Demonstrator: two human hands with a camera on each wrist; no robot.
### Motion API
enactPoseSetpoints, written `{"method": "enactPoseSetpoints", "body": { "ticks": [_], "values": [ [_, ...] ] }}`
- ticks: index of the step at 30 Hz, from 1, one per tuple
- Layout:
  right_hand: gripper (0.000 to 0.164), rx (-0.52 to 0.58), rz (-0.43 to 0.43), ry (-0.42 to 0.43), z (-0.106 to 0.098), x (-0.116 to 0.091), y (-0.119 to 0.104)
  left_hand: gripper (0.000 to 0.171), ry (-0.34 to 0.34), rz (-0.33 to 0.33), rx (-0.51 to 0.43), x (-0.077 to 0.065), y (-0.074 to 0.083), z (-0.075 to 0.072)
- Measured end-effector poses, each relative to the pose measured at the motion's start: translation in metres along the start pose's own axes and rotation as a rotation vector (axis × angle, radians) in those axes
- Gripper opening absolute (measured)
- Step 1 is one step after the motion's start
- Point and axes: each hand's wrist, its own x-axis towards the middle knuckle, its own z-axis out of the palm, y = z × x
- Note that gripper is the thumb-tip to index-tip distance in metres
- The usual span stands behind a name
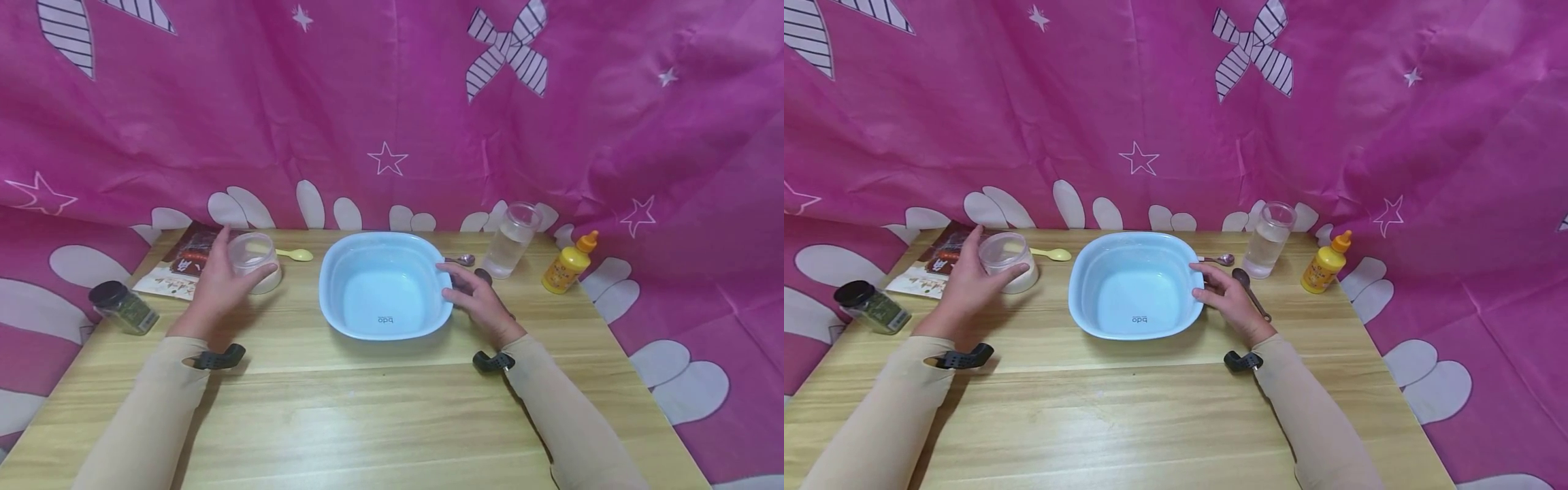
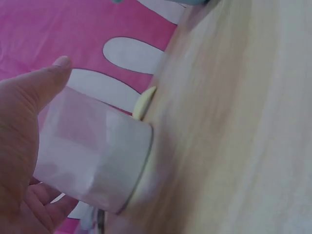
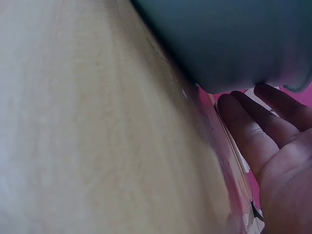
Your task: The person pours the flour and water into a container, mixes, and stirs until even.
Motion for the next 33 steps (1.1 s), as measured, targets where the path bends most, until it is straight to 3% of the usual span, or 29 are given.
{"method": "enactPoseSetpoints", "body": {
  "ticks": [8,12,18,27,33],
  "values": [
    [0.056,-0.003,-0.005,-0.005,0.0,0.0,-0.002,0.134,0.009,-0.027,-0.065,0.0,-0.008,0.008],
    [0.057,-0.018,0.01,-0.005,0.0,0.0,-0.002,0.123,0.028,-0.016,-0.101,0.001,-0.013,0.013],
    [0.057,-0.019,0.021,-0.012,0.0,-0.002,-0.002,0.116,0.057,-0.042,-0.049,-0.004,-0.017,0.016],
    [0.058,-0.051,0.013,-0.015,-0.002,-0.002,-0.003,0.109,0.082,-0.017,0.005,-0.007,-0.005,0.016],
    [0.058,-0.044,0.007,-0.014,0.0,-0.003,-0.003,0.106,0.138,-0.005,-0.055,-0.01,0.012,0.018]
  ]
}}
